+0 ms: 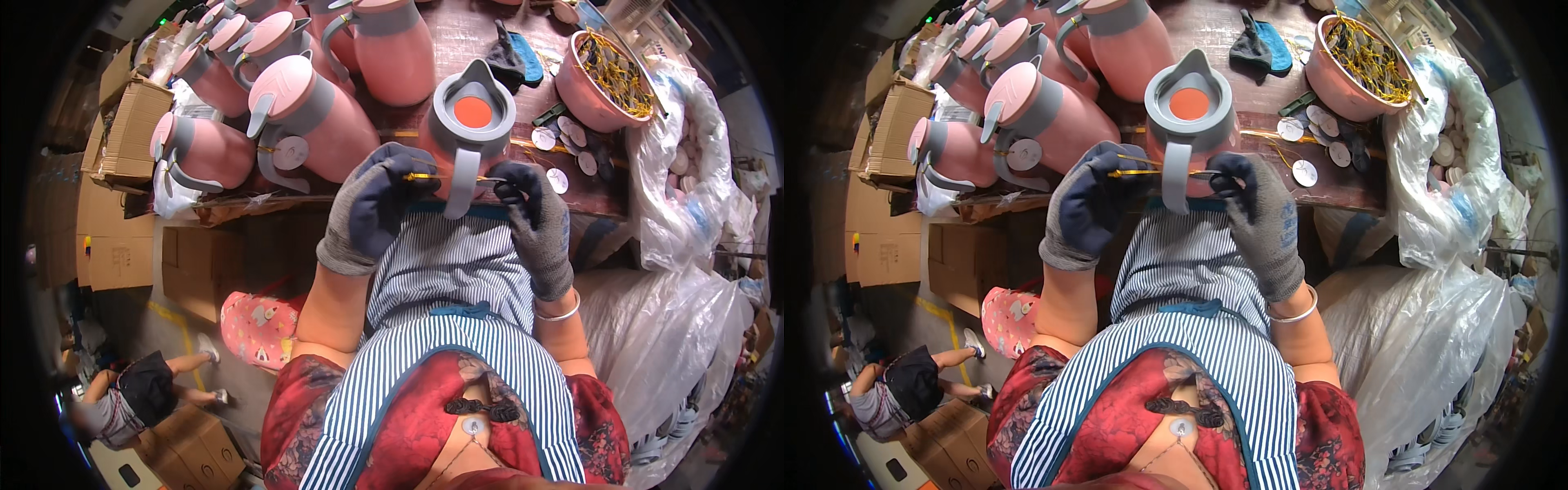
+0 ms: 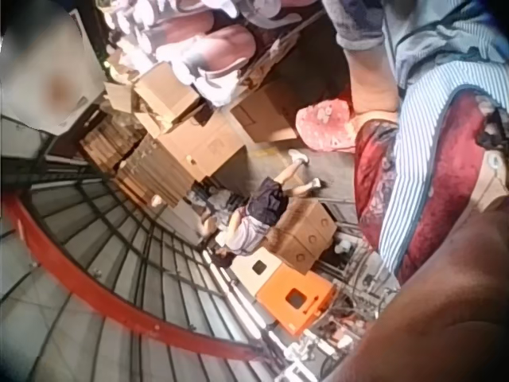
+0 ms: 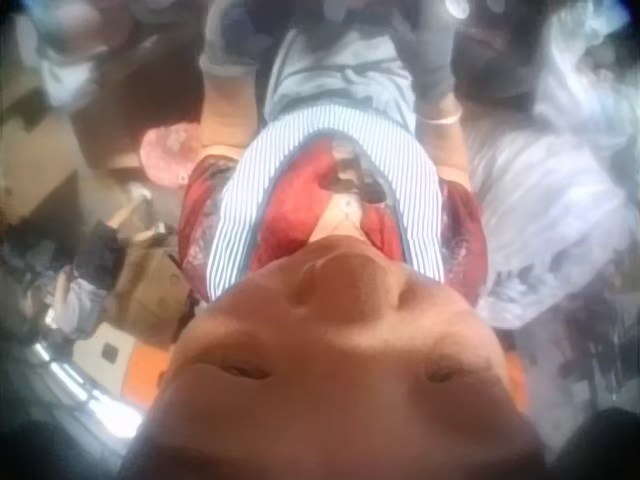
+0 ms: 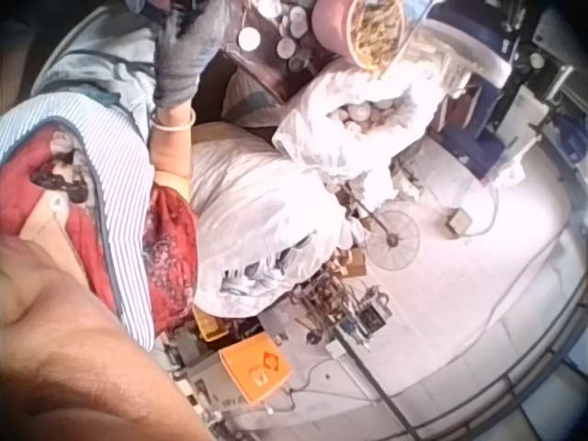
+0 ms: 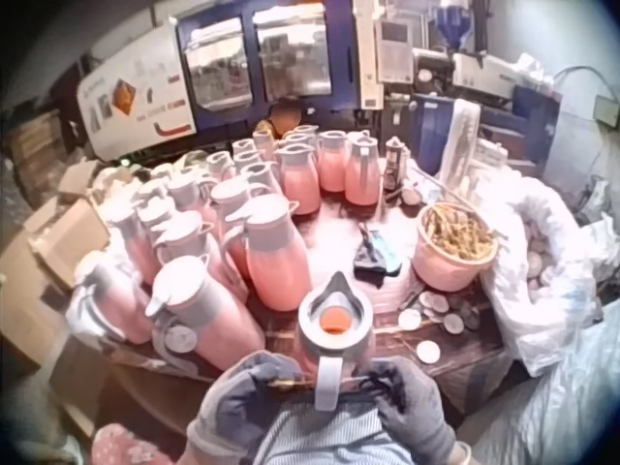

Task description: The person assembles pink pitchers by attaching gray lids and securing them with yellow twist ties. They repeatedly pick up pitchers, place lids, and fasten ties, then set the finished units aside on the table.

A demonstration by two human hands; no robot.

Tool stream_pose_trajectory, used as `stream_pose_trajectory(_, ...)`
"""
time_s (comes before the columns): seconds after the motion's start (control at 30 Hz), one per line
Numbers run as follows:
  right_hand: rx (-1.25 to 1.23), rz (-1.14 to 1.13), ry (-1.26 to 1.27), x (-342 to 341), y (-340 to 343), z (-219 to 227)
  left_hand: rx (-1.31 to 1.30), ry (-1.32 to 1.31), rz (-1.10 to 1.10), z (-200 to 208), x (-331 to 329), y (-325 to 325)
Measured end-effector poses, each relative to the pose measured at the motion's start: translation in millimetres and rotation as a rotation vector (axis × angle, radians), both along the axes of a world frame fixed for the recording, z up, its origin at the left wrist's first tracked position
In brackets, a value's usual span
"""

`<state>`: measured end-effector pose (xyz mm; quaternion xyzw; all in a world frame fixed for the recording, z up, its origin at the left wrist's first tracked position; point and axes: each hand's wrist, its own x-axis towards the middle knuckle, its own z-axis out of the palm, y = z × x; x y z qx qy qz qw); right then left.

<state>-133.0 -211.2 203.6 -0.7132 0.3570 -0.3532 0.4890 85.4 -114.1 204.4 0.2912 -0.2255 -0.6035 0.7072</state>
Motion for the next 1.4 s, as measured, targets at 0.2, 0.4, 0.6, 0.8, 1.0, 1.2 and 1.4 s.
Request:
stream_pose_trajectory(0.2, -0.612, -0.175, 0.085, 2, -14, 6, -0.075, 0.165, -0.102, 9, 2, -3)
stream_pose_trajectory(0.4, -0.896, 0.118, 0.296, -5, -26, 41, 0.013, -0.243, -0.039, 27, -1, -14)
stream_pose_trajectory(0.6, -0.955, 0.167, 0.316, -16, -32, 44, -0.11, -0.564, -0.022, 23, 11, -4)
stream_pose_trajectory(0.8, -1.109, 0.188, 0.377, -12, -21, 36, -0.015, 0.061, -0.081, 22, 11, -7)
stream_pose_trajectory(1.0, -0.752, 0.182, 0.073, -16, -26, 40, -0.187, 0.005, -0.142, 36, 3, -19)
stream_pose_trajectory(1.2, -0.872, 0.249, 0.002, -3, -20, 43, -0.045, -0.372, -0.175, 73, -10, -16)
stream_pose_trajectory(1.4, -0.945, 0.063, 0.013, -12, -25, 51, -0.038, -0.702, -0.223, 77, -15, -14)
